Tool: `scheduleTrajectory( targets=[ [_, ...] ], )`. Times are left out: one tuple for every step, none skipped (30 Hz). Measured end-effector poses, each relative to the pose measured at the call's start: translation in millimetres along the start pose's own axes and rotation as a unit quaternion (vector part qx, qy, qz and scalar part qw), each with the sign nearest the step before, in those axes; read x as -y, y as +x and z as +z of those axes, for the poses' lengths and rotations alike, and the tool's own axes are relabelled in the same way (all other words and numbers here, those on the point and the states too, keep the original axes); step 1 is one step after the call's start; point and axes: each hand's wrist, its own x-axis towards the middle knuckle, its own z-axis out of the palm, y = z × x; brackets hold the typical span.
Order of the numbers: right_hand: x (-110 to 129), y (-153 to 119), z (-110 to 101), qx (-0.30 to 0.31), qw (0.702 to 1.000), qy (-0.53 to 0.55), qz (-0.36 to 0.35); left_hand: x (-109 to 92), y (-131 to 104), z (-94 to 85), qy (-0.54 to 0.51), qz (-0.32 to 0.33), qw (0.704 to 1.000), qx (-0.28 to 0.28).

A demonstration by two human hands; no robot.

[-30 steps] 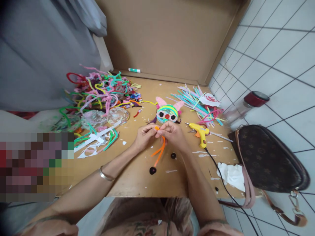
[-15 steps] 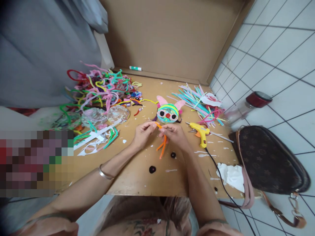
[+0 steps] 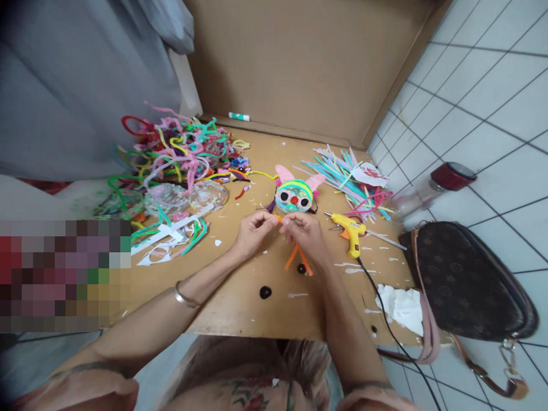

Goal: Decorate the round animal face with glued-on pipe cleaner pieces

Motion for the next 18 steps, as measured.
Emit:
scheduleTrajectory(
  targets=[
    [-1.5,0.3,0.4,-0.005,1.000,0.001,-0.001,0.1,-0.4,-0.2,-0.004,-0.003,1.000,0.004],
    [-2.8,0.7,0.8,-0.009,1.000,0.003,0.001,0.3,-0.9,-0.3,-0.007,-0.007,1.000,0.008],
    [-3.7,1.2,1.3,-0.011,1.000,0.006,0.003,0.6,-1.3,-0.4,-0.009,-0.010,1.000,0.011],
    [-4.2,1.7,1.9,-0.014,1.000,0.011,0.005,0.9,-1.8,-0.5,-0.009,-0.013,1.000,0.014],
    [-4.2,2.0,2.3,-0.016,1.000,0.017,0.009,1.3,-2.2,-0.4,-0.008,-0.015,1.000,0.016],
    [-3.8,2.3,2.7,-0.016,0.999,0.024,0.013,1.8,-2.6,-0.3,-0.006,-0.015,1.000,0.017],
    [-3.1,2.5,2.7,-0.017,0.999,0.031,0.020,2.3,-2.8,0.0,-0.003,-0.014,1.000,0.017],
    [-2.3,2.7,2.5,-0.017,0.999,0.037,0.028,2.8,-2.8,0.3,0.000,-0.011,1.000,0.016],
    [-1.5,2.8,1.9,-0.013,0.998,0.043,0.035,3.4,-2.7,0.6,0.003,-0.008,1.000,0.015],
    [-1.0,3.1,1.1,-0.007,0.998,0.045,0.040,4.0,-2.4,0.9,0.005,-0.003,1.000,0.013],
    [-0.7,3.4,0.0,-0.001,0.998,0.044,0.040,4.6,-1.9,1.1,0.009,0.002,1.000,0.010],
    [-0.7,3.8,-1.1,0.004,0.999,0.039,0.037,5.2,-1.5,1.4,0.014,0.007,1.000,0.008],
    [-1.0,4.2,-2.1,0.007,0.999,0.031,0.031,5.8,-1.1,1.6,0.020,0.012,1.000,0.006],
    [-1.6,4.5,-2.9,0.006,0.999,0.024,0.026,6.2,-0.8,1.8,0.025,0.017,1.000,0.005],
    [-2.4,4.7,-3.3,0.003,1.000,0.018,0.021,6.5,-0.7,2.0,0.030,0.020,0.999,0.007],
    [-3.2,4.7,-3.5,-0.003,1.000,0.015,0.018,6.7,-0.8,2.1,0.036,0.022,0.999,0.011],
    [-3.9,4.6,-3.3,-0.014,1.000,0.016,0.019,6.9,-1.1,2.1,0.041,0.022,0.999,0.016],
    [-4.5,4.4,-2.9,-0.027,0.999,0.021,0.021,6.9,-1.4,1.9,0.046,0.020,0.999,0.020]
  ],
)
